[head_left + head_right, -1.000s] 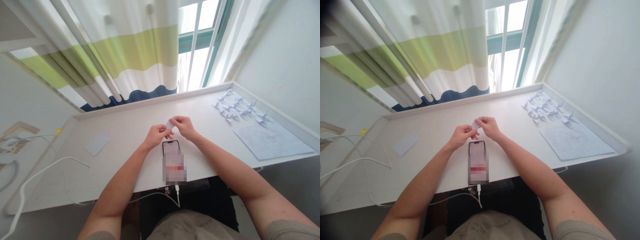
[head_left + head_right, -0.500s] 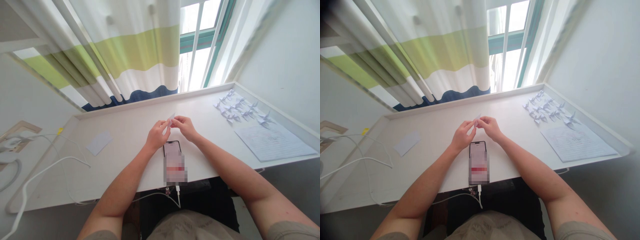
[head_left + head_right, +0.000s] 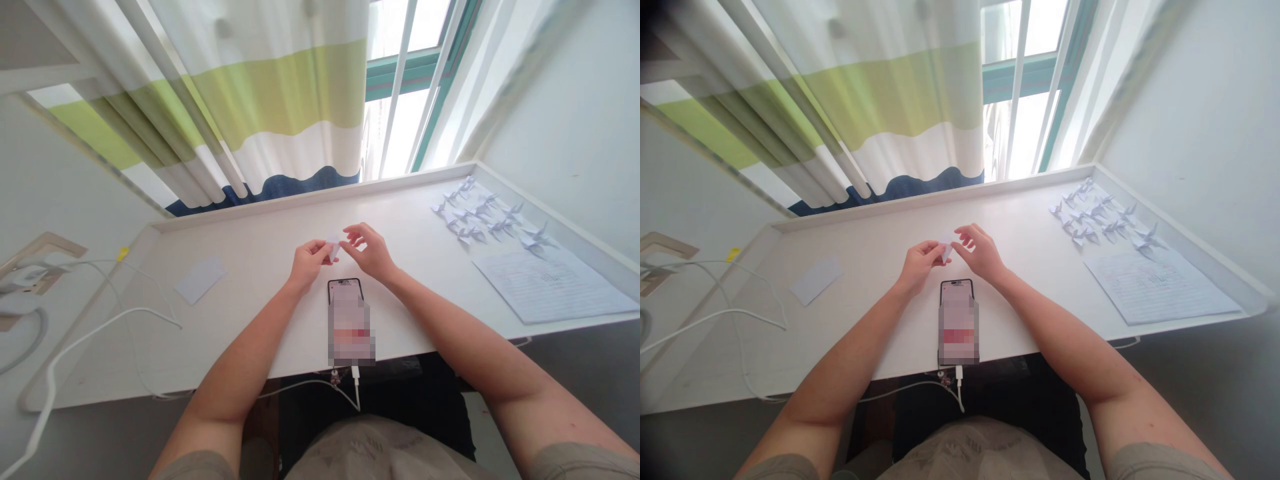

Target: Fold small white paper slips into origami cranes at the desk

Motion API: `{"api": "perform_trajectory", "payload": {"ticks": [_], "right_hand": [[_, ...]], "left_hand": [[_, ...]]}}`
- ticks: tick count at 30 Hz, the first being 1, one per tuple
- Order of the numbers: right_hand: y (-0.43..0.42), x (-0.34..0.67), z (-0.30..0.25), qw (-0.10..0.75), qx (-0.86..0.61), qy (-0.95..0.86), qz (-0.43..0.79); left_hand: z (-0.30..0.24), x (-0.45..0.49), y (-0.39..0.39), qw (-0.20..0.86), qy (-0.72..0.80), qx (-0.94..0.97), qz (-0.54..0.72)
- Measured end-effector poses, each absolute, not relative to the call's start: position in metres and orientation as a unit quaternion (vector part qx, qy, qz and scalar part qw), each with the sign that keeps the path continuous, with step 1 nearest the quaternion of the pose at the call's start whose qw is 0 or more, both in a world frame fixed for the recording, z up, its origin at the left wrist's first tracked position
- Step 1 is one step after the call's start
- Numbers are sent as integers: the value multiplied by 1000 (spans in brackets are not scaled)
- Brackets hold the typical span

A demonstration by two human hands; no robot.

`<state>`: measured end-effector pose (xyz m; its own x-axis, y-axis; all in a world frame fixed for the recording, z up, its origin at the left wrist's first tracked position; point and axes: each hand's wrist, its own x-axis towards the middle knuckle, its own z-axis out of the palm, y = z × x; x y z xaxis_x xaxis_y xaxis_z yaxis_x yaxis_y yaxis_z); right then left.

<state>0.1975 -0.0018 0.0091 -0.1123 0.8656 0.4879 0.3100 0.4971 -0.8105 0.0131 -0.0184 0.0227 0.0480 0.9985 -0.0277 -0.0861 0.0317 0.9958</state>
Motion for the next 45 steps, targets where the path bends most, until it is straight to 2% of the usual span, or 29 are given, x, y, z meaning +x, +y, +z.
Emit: {"api": "perform_trajectory", "payload": {"ticks": [2,6,15,23,35,45], "right_hand": [[-3,199,9,469,-402,-757,214],[-5,197,9,401,-377,-816,180],[-4,200,9,414,-399,-798,183],[-4,199,12,378,-358,-853,21],[-2,200,8,422,-362,-830,49],[-4,198,6,472,-356,-798,117]], "left_hand": [[23,13,-18,558,475,459,502],[24,12,-19,572,463,443,512],[25,9,-17,585,459,404,533],[25,10,-18,610,441,405,520],[29,10,-20,645,391,420,505],[32,9,-22,626,389,451,503]]}}
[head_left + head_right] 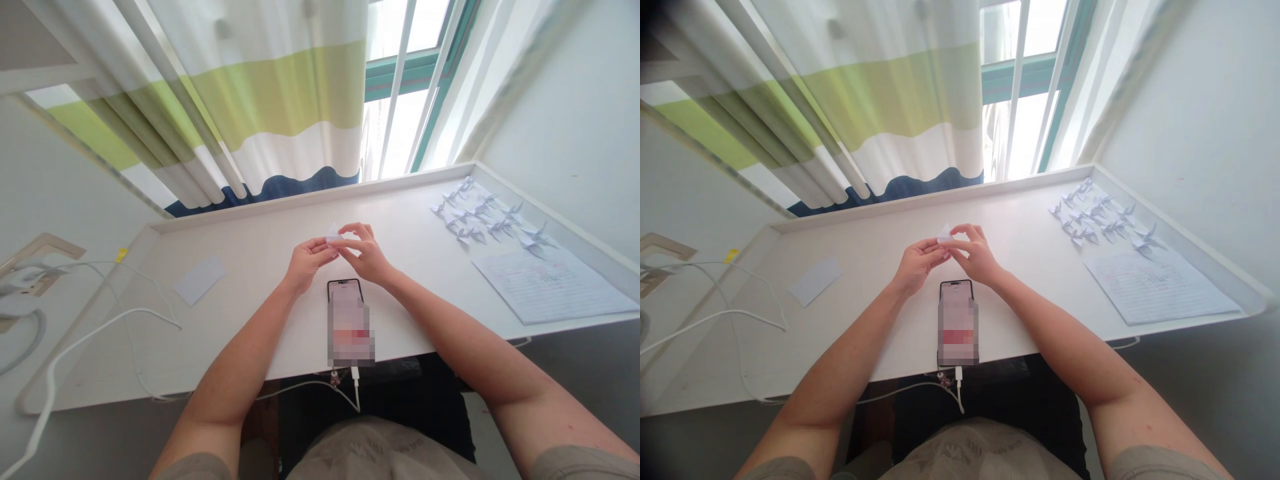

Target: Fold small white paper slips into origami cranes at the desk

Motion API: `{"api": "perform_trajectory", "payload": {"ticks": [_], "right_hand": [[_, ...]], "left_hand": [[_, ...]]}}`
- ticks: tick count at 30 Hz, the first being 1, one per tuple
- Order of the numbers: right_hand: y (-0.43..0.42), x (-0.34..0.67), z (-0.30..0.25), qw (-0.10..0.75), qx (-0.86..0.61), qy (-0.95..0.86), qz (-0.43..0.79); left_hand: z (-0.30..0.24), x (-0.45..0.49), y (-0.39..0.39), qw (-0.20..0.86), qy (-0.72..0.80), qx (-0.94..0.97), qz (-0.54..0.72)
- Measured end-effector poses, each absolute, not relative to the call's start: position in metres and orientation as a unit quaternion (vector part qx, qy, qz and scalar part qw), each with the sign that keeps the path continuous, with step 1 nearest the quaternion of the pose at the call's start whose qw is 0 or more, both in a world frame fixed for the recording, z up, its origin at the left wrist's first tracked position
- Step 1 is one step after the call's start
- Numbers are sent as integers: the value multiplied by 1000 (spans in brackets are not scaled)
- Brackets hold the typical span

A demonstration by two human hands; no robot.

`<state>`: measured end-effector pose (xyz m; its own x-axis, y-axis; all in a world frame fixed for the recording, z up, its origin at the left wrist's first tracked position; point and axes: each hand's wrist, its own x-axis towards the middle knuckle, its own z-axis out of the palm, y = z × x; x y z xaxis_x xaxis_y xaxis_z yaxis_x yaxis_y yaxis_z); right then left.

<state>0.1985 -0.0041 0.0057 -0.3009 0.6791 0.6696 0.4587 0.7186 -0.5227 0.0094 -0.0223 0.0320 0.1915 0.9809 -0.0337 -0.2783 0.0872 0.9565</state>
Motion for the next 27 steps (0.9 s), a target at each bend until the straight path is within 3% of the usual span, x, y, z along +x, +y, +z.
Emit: {"api": "perform_trajectory", "payload": {"ticks": [8,20,27], "right_hand": [[-2,197,10,505,-396,-741,198],[-5,190,14,553,-393,-700,223],[-4,188,8,534,-377,-724,220]], "left_hand": [[29,19,-25,591,410,472,510],[23,25,-25,558,427,469,535],[21,25,-24,564,426,432,560]]}}
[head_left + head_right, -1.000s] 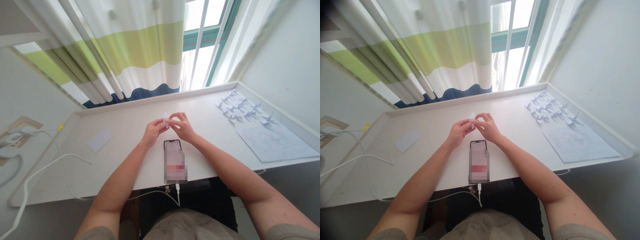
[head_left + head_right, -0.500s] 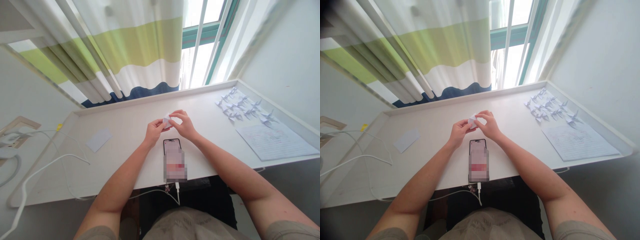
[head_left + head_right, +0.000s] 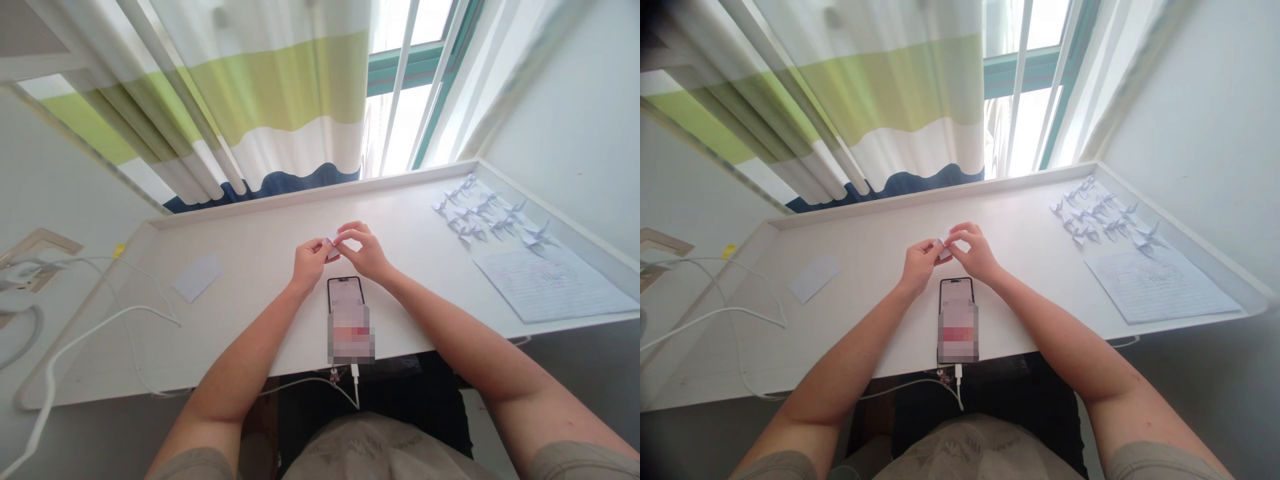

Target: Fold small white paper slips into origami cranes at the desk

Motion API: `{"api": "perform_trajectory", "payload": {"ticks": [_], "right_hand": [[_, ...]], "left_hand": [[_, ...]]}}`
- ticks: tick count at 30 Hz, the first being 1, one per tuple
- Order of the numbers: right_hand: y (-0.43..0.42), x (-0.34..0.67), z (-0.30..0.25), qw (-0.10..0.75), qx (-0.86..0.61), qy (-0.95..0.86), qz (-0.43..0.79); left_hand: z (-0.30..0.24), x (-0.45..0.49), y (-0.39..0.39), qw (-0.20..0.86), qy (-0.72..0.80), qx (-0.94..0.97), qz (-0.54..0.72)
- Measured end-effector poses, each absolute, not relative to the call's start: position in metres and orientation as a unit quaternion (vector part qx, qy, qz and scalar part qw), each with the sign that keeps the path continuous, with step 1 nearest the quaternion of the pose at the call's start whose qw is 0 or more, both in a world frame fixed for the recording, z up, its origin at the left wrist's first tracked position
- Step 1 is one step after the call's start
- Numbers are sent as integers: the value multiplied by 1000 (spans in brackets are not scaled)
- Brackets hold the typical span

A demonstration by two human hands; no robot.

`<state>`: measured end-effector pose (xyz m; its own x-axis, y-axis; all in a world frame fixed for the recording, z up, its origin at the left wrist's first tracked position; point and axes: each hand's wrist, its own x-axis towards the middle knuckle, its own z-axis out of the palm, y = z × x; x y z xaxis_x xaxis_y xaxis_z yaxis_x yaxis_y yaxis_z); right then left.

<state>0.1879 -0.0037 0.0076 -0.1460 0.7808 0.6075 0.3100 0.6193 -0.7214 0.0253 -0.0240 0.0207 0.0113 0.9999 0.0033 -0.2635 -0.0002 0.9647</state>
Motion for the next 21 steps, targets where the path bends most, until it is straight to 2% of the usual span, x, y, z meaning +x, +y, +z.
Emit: {"api": "perform_trajectory", "payload": {"ticks": [7,10,16,21], "right_hand": [[-1,192,7,529,-330,-769,144],[-3,193,10,519,-319,-778,151],[-5,193,17,578,-387,-633,340],[-2,192,17,532,-406,-602,436]], "left_hand": [[24,22,-24,617,405,400,544],[23,23,-24,609,398,410,550],[22,25,-24,594,394,405,572],[19,27,-24,597,390,406,571]]}}
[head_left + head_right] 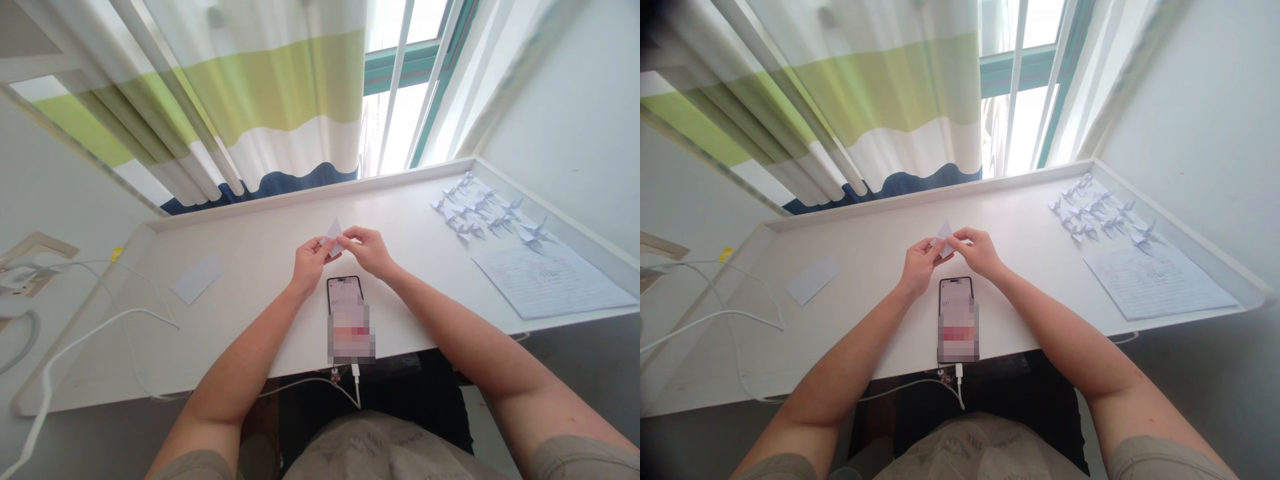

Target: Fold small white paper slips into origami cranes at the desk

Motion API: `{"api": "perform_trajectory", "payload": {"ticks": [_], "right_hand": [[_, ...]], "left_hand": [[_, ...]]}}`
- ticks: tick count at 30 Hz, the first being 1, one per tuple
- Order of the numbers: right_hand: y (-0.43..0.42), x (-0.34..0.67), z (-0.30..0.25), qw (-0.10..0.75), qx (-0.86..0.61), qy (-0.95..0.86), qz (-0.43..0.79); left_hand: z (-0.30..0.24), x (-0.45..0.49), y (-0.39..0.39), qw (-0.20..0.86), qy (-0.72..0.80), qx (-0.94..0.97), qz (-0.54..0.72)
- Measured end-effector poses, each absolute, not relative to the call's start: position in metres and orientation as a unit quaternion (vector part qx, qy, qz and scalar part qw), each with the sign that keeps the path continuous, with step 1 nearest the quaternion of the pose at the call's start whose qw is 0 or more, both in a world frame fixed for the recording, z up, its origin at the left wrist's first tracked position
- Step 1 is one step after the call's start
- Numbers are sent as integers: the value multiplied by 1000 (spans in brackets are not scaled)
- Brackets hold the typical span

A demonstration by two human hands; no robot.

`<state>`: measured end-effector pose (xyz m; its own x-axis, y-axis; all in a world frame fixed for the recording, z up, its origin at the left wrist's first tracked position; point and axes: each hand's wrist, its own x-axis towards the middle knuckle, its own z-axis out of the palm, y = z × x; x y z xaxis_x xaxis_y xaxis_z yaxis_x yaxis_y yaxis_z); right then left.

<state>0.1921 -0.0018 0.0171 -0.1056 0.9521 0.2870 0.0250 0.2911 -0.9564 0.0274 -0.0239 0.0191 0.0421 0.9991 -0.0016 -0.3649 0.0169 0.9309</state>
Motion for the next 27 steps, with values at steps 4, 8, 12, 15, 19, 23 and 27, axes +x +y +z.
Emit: {"api": "perform_trajectory", "payload": {"ticks": [4,8,12,15,19,23,27], "right_hand": [[-1,188,15,529,-412,-592,447],[-2,185,14,531,-427,-589,434],[-4,187,16,518,-423,-584,461],[-4,188,16,519,-407,-581,478],[-1,186,11,528,-391,-603,453],[1,187,8,539,-418,-624,381],[-1,198,16,610,-424,-629,226]], "left_hand": [[15,28,-23,594,406,400,568],[14,30,-23,592,415,402,561],[17,31,-25,595,410,402,563],[19,32,-25,599,401,389,574],[19,33,-25,607,397,374,578],[17,32,-24,602,424,381,559],[15,31,-23,584,437,390,562]]}}
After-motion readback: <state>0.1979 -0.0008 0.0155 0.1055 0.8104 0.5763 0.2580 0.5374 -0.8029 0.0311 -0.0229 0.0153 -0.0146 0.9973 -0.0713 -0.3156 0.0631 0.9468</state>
